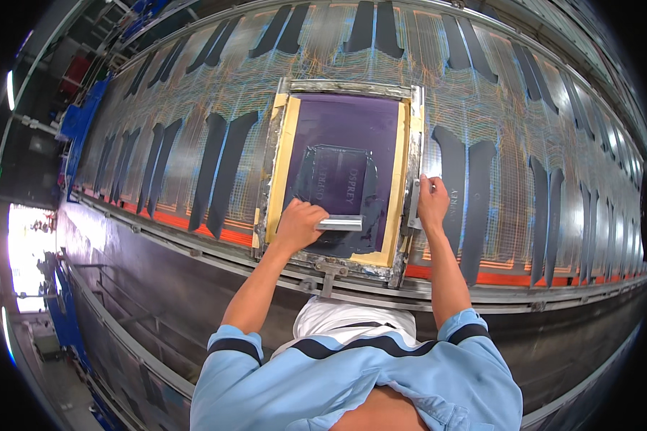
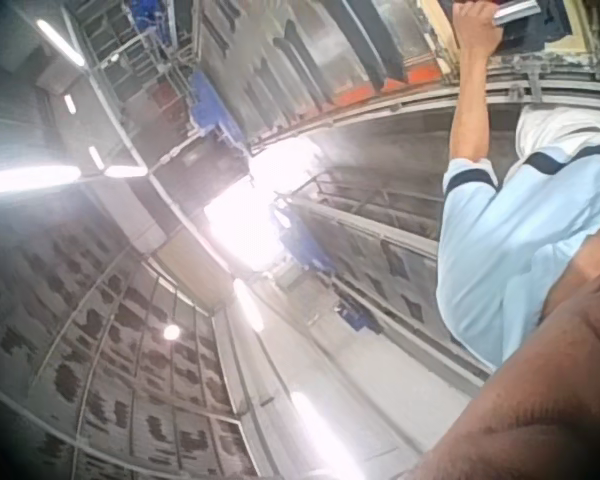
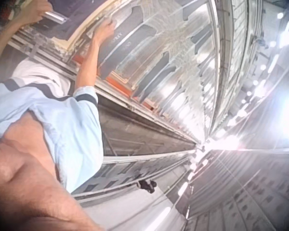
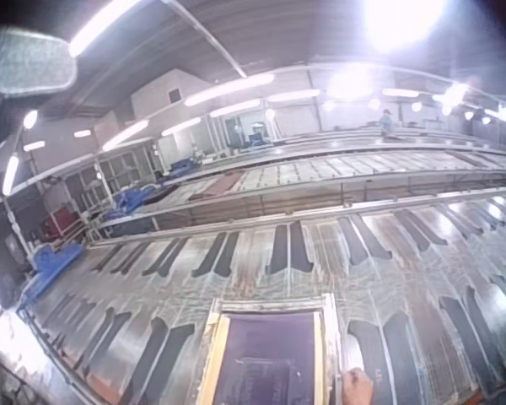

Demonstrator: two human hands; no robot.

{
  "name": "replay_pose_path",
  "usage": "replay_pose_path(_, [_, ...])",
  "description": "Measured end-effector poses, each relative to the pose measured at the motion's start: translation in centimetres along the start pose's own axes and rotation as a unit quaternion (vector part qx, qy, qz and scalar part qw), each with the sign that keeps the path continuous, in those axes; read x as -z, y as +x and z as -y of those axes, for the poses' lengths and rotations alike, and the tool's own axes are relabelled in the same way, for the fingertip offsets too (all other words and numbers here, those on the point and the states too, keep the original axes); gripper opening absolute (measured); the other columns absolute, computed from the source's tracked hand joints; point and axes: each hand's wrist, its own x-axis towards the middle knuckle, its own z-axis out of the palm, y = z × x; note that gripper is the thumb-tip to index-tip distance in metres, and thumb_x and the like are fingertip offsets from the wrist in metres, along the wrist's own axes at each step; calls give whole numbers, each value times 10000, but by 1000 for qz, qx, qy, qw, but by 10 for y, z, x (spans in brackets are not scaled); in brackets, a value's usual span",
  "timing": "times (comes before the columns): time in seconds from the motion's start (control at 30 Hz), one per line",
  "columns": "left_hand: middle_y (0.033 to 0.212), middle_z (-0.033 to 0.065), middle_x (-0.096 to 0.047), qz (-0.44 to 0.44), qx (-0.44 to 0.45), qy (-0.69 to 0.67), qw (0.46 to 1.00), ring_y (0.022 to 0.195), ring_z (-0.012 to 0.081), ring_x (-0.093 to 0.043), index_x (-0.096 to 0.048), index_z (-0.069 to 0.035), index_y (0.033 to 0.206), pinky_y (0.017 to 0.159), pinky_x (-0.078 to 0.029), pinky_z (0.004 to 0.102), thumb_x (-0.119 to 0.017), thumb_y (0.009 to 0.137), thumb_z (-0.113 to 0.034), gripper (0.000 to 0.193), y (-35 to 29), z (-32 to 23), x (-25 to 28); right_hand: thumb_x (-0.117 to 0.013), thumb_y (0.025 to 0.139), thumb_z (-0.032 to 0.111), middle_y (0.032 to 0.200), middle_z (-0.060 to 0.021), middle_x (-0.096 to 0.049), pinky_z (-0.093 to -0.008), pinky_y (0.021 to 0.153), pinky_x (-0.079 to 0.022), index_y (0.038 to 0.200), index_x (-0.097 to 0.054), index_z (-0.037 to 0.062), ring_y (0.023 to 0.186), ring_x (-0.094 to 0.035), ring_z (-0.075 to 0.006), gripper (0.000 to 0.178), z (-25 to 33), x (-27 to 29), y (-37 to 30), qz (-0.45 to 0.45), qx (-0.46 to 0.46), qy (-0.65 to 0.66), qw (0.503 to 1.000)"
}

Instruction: The person uses a squeegee to pull dark ink across a screen-printing frame mounted on a large cylindrical surface. The person repeatedly wipes the squeegee and continues the pulling motion to spread the ink evenly within the taped-off area.

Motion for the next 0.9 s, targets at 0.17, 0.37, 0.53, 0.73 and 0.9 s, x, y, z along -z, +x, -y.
replay_pose_path(0.17, [981, -11, -726, -5, -52, 0, 999, 871, 208, -635, -705, -127, 946, 813, -431, 385, -827, 568, -72, 401, -56, 16, 16, -676, 985, 354, 660, -104, -613, -377, 607, -436, 901, -673, 2, 600, -534, -176, 362, 4, -22, -5, -43, -8, -12, 999])
replay_pose_path(0.37, [1008, 3, -710, 35, -71, -6, 997, 878, 209, -615, -674, -124, 950, 816, -415, 386, -799, 569, -53, 407, -67, 24, 8, -661, 976, 377, 743, -165, -669, -407, 693, -479, 930, -685, 17, 677, -621, -271, 364, 3, -34, 1, -29, -25, -56, 998])
replay_pose_path(0.53, [961, 2, -706, 4, -83, 7, 997, 836, 212, -614, -683, -121, 936, 808, -408, 385, -762, 619, -36, 338, 26, 58, 14, -678, 960, 357, 871, -204, -712, -447, 749, -513, 995, -698, 16, 776, -668, -350, 343, 17, -16, -1, 27, -42, -198, 979])
replay_pose_path(0.73, [936, -20, -742, -11, -76, -40, 996, 811, 197, -652, -737, -144, 944, 802, -413, 372, -826, 634, -87, 327, 112, 99, 33, -760, 898, 331, 1145, -182, -720, -452, 921, -515, 1110, -706, 25, 1081, -674, -366, 376, 112, -19, 25, 195, 192, -30, 961])
replay_pose_path(0.9, [794, 36, -719, 63, -27, -21, 997, 786, 263, -670, -749, -148, 851, 771, -403, 408, -836, 749, -239, 162, 155, 113, 38, -772, 842, 256, 954, -153, -730, -461, 890, -512, 1031, -716, 55, 965, -685, -363, 282, 162, -78, 43, 323, 324, -159, 875])
